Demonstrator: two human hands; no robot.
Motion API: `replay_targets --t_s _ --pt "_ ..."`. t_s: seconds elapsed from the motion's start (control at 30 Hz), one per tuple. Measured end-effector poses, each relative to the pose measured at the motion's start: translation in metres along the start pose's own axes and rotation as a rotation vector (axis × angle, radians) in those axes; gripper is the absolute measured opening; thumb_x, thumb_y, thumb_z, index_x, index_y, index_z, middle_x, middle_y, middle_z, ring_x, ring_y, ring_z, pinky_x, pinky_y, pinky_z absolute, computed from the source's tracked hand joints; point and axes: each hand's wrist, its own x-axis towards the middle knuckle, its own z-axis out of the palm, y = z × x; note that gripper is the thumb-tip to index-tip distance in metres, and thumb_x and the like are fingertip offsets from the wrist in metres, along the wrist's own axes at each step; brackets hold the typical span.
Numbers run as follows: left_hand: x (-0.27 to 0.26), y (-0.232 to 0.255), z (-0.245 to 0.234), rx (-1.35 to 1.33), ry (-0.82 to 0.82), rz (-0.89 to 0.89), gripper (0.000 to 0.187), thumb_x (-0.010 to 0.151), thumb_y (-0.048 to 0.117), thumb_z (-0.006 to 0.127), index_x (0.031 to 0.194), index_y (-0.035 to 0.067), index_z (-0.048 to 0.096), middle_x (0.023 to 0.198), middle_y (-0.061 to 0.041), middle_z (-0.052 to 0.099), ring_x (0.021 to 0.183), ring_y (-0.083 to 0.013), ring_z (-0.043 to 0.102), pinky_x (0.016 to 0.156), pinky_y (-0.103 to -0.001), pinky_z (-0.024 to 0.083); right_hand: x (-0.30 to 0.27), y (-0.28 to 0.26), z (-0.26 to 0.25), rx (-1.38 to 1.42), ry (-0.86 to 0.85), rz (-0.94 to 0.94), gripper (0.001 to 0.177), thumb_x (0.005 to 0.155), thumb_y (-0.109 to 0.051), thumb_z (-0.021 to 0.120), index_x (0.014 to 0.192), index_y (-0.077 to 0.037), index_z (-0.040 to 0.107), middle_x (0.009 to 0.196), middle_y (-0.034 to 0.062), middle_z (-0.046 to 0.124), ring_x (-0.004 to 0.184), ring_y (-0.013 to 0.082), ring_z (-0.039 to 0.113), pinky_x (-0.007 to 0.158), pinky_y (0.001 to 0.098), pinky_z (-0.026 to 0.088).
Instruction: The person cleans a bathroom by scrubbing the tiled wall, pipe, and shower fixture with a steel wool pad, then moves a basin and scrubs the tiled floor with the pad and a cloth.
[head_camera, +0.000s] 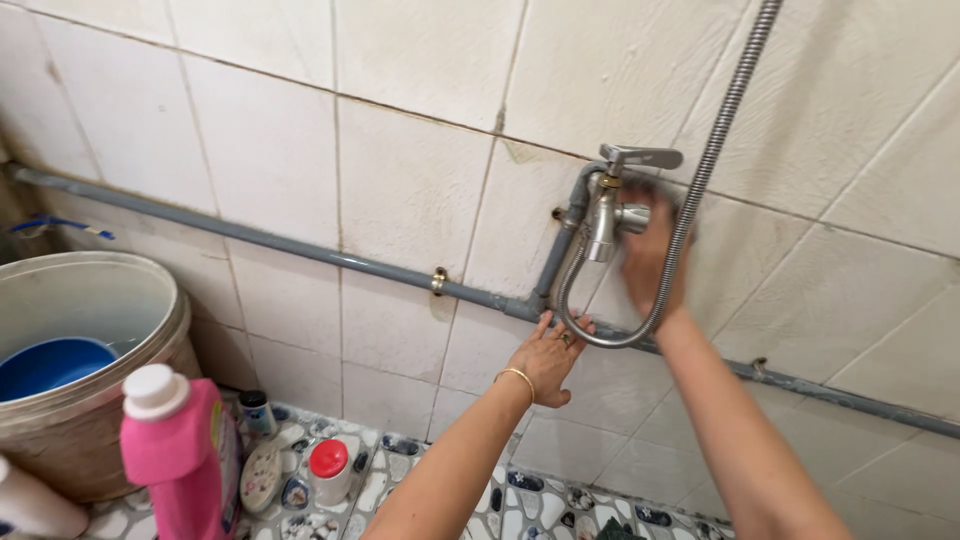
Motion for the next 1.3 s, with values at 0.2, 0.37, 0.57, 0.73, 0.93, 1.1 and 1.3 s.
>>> replay_targets --t_s 0.2,0.37,0.57,0.73,0.93,1.1,1.3 --pt "-0.002 -0.014 0.042 -0.370 0.266 0.042 0.089 0.082 0.029 0.070 0.156 -0.003 0.032 0.163 -0.024 0.034 0.150 -0.0370 0.035 0.122 -0.051 0.028 -0.108 -0.008 -0.017 0.223 -0.133 -0.263 0.059 0.085 -0.001 0.062 0.139 -0.023 0.059 0.141 -0.0043 0.063 0.133 0.0179 0.055 0.112 0.0439 0.039" --pt "-0.035 0.002 0.051 -0.963 0.334 -0.239 0.071 0.092 0.037 0.063 0.150 -0.001 0.050 0.142 -0.029 0.059 0.135 -0.0402 0.055 0.115 -0.043 0.044 -0.149 -0.037 -0.027 0.564 -0.017 0.307 0.071 0.080 0.008 0.052 0.147 -0.013 0.053 0.147 0.0112 0.056 0.136 0.0309 0.053 0.111 0.0461 0.041" --pt "-0.046 0.031 0.074 -1.960 0.110 -0.722 0.071 0.092 0.045 0.065 0.155 0.022 0.042 0.149 -0.008 0.053 0.137 -0.0285 0.051 0.104 -0.055 0.043 -0.220 -0.169 -0.009 1.190 -0.045 0.664 0.080 0.073 0.018 0.038 0.150 -0.002 0.044 0.153 0.0190 0.050 0.144 0.0300 0.046 0.118 0.0378 0.033" --pt "-0.018 -0.014 0.145 -1.288 0.764 -1.093 0.052 0.092 0.031 0.067 0.138 0.007 0.057 0.133 -0.019 0.066 0.125 -0.0339 0.063 0.105 -0.040 0.049 -0.161 -0.199 -0.006 1.426 -0.181 0.786 0.071 0.078 0.016 0.040 0.146 -0.003 0.049 0.151 0.0171 0.053 0.141 0.0283 0.050 0.115 0.0367 0.037" --pt "-0.002 -0.115 -0.038 -0.831 1.161 -0.495 0.036 0.098 0.020 0.058 0.130 0.005 0.059 0.122 -0.022 0.067 0.111 -0.0422 0.061 0.096 -0.047 0.048 -0.114 -0.158 -0.064 1.470 -0.170 0.746 0.062 0.083 0.013 0.043 0.141 -0.004 0.054 0.148 0.0148 0.056 0.137 0.0263 0.054 0.110 0.0354 0.043" --pt "0.017 -0.108 -0.227 -0.148 1.243 -0.366 0.032 0.076 0.008 0.073 0.104 0.024 0.076 0.113 -0.009 0.057 0.106 -0.0368 0.048 0.087 -0.051 0.038 -0.058 -0.098 -0.100 1.384 -0.082 0.639 0.054 0.088 0.011 0.045 0.137 -0.005 0.059 0.146 0.0130 0.059 0.134 0.0247 0.058 0.107 0.0344 0.047" --pt "0.067 -0.118 -0.274 -0.158 1.219 -0.275 0.035 0.093 0.014 0.071 0.126 0.017 0.058 0.123 -0.011 0.052 0.115 -0.0335 0.050 0.098 -0.041 0.050 -0.019 -0.045 -0.159 1.032 0.260 0.364 0.045 0.094 0.008 0.048 0.133 -0.007 0.064 0.143 0.0107 0.063 0.131 0.0226 0.063 0.102 0.0331 0.052"
